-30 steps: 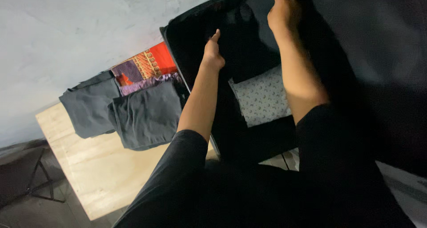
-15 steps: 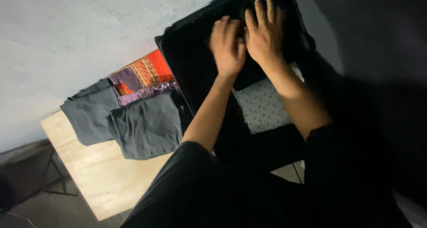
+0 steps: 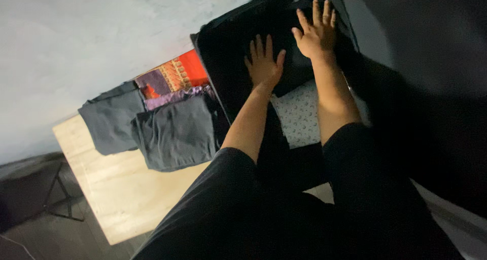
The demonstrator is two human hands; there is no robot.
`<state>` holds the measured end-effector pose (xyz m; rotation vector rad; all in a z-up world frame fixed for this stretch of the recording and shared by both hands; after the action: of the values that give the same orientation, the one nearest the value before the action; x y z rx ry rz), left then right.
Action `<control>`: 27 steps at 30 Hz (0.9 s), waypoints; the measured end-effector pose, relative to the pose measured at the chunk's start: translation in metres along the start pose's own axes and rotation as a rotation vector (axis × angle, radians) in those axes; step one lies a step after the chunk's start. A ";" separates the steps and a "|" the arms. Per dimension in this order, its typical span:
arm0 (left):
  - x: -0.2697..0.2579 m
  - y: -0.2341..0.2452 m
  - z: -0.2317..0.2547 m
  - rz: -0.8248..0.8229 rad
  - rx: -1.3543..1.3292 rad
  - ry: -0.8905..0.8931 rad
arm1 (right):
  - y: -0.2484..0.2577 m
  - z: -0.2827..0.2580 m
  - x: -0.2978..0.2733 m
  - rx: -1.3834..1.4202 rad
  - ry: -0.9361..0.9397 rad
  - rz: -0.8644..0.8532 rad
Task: The person folds several t-shirts and fabric pieces by hand on a wooden table, then places each folded item into a black storage bin.
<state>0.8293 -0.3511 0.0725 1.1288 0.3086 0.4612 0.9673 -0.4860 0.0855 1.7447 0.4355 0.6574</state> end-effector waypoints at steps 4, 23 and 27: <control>-0.025 0.004 -0.016 -0.251 -0.040 0.083 | -0.011 -0.032 -0.011 -0.096 -0.026 0.094; -0.256 0.243 -0.132 0.096 -0.932 -0.274 | 0.140 -0.355 -0.197 1.216 -0.005 0.275; -0.298 0.275 -0.230 0.154 -0.989 -0.077 | 0.106 -0.476 -0.227 1.443 -0.020 0.029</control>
<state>0.4112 -0.2219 0.2340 0.1998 -0.0909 0.6061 0.4856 -0.2925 0.2269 3.0907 1.0147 0.2902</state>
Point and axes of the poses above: each hand's wrist, its own x-axis towards the middle knuckle, its own y-axis out of the back of the hand, z = x × y, the point moved 5 cm from there along x, towards the middle knuckle, and after that the axes turned 3 degrees about y, right-handed, at the moved point
